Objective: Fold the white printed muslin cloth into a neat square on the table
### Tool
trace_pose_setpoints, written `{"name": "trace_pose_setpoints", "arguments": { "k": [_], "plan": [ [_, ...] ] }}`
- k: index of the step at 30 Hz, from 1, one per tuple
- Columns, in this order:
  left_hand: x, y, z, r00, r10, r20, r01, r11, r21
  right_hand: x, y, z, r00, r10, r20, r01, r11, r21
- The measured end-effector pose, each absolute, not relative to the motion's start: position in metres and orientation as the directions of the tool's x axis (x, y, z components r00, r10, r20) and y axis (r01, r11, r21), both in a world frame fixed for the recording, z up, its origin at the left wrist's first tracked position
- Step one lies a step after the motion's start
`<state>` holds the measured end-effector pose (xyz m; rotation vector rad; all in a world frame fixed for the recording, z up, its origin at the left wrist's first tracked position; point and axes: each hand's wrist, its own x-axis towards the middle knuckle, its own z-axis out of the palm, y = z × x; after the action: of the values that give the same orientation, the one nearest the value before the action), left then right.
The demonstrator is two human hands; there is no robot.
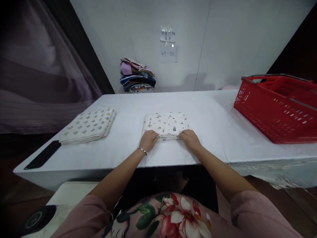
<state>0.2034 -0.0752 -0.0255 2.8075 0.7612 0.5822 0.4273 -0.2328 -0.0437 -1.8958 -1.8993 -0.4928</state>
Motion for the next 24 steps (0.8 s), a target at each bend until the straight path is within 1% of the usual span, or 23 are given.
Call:
{"name": "trace_pose_setpoints", "arguments": {
  "k": [3,9,15,18,21,24],
  "plan": [
    [0.203,-0.075,-0.027,0.786,0.515,0.343,0.442,-0.855,0.272,0.427,-0.233,-0.044,-0.008,0.843,0.538,0.999,0.029,-0.030],
    [0.198,-0.072,-0.034,0.778,0.489,0.394,0.405,-0.870,0.281,0.430,-0.240,-0.045,0.035,0.812,0.583,0.995,0.028,-0.099],
    [0.200,-0.073,-0.026,0.760,0.524,0.386,0.414,-0.847,0.333,0.432,-0.246,-0.043,0.123,0.871,0.476,0.982,-0.038,-0.183],
    [0.210,-0.075,-0.018,0.754,0.535,0.381,0.425,-0.839,0.339,0.431,-0.245,-0.043,0.155,0.883,0.443,0.970,-0.052,-0.237],
    [0.223,-0.078,-0.013,0.785,0.509,0.354,0.403,-0.853,0.332,0.430,-0.244,-0.043,0.175,0.890,0.421,0.956,-0.052,-0.288],
    [0.229,-0.084,-0.016,0.852,0.442,0.280,0.365,-0.886,0.287,0.433,-0.246,-0.047,0.182,0.892,0.415,0.950,-0.050,-0.308]
  ]
}}
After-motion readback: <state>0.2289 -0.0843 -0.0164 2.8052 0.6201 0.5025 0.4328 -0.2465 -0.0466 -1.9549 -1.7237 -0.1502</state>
